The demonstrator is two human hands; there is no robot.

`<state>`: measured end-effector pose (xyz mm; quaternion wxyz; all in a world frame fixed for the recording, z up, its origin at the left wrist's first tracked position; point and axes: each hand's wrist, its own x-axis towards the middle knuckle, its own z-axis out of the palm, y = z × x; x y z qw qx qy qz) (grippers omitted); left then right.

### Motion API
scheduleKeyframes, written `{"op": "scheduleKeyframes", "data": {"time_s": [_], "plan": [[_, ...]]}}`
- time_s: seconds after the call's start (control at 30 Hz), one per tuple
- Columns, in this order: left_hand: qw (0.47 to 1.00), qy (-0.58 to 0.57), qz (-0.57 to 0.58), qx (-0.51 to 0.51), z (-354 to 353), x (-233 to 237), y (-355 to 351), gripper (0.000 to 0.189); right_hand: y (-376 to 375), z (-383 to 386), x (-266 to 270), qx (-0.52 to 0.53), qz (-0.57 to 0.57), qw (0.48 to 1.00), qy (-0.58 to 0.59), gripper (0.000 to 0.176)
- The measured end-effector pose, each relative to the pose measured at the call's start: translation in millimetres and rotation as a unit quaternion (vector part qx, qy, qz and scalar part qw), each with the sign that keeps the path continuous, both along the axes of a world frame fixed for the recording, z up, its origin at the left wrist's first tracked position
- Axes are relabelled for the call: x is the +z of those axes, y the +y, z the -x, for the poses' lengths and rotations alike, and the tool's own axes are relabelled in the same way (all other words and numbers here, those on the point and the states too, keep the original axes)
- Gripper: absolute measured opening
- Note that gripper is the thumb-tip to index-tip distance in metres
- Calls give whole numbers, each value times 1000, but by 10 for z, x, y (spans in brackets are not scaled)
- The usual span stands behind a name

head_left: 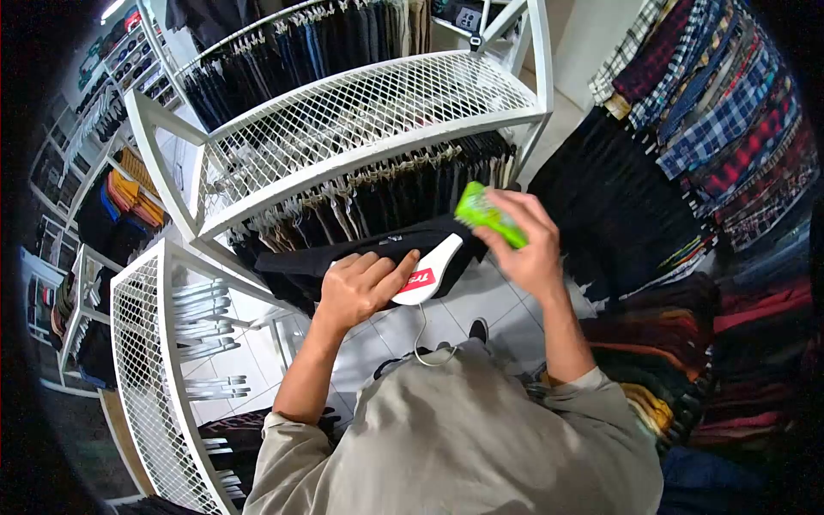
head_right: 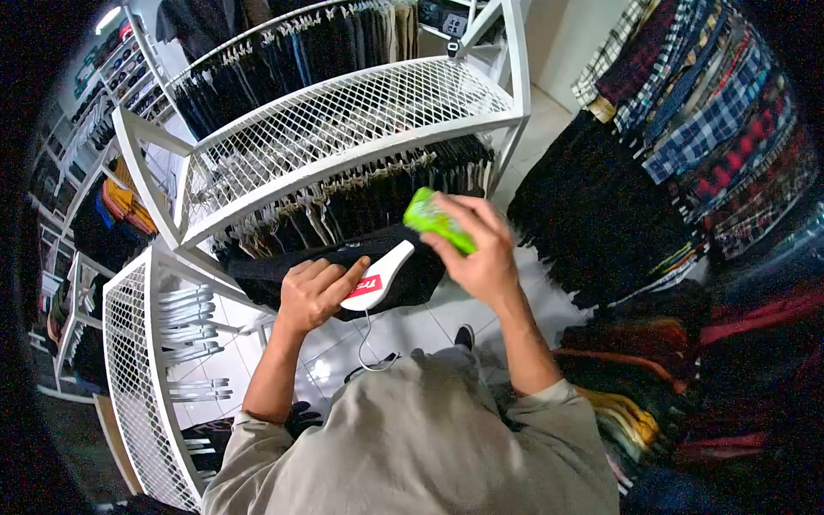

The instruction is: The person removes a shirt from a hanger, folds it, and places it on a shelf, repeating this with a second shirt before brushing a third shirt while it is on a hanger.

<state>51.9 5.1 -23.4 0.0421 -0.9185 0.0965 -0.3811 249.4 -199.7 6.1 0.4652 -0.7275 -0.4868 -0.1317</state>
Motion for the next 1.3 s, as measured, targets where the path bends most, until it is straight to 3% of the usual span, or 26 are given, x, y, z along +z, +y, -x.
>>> {"op": "scheduleKeyframes", "data": {"time_s": [0.03,0.1,0.23,0.3,0.37,0.47,0.5,0.63,0.73,0.8,0.9,1.0,1.03,1.13,1.17,1.27,1.3], "plan": [[1000,2,-2,-6,-6,1,-3,44,6,36,2,28,22,999,-4,47],[999,-22,-33,0,-2,-16,12,45,26,-194,-110,-16,-3,1000,-17,46],[999,-25,-43,-3,32,-74,2,46,-94,-772,-291,-234,51,971,-1,44],[998,-13,-59,0,31,-64,-7,45,-116,-697,-201,-221,50,974,12,43],[998,-6,-59,-3,16,-62,-4,45,-44,-357,-34,-91,3,996,20,43],[998,-10,-61,-7,-29,-76,10,43,20,-115,7,41,83,996,8,43],[998,-11,-64,-9,-35,-66,23,43,17,-197,-31,38,81,996,6,43],[998,-2,-55,-4,20,-95,8,44,-74,-876,-285,-223,141,964,-38,41],[999,8,-44,8,3,-104,17,44,-176,-834,-168,-196,94,976,27,41],[999,14,-37,6,-17,-139,0,44,-113,-474,0,-77,34,994,67,41],[999,-2,-39,0,-132,-150,-7,45,-31,-211,24,59,85,994,34,45],[999,-3,-49,8,-178,-146,-23,46,21,-737,-203,-17,122,991,50,47],[999,-4,-48,11,-201,-170,-15,46,25,-1115,-423,-91,149,985,-13,44],[998,43,38,19,-277,-202,-15,44,101,-1826,-607,-203,121,972,15,42],[998,36,36,25,-320,-192,-1,44,211,-2001,-611,-197,117,973,9,42],[973,107,200,51,-452,-141,-14,43,576,-2503,-644,-203,46,973,97,51],[950,109,283,72,-588,-103,-35,41,900,-2905,-774,-185,31,982,-7,51]]}}
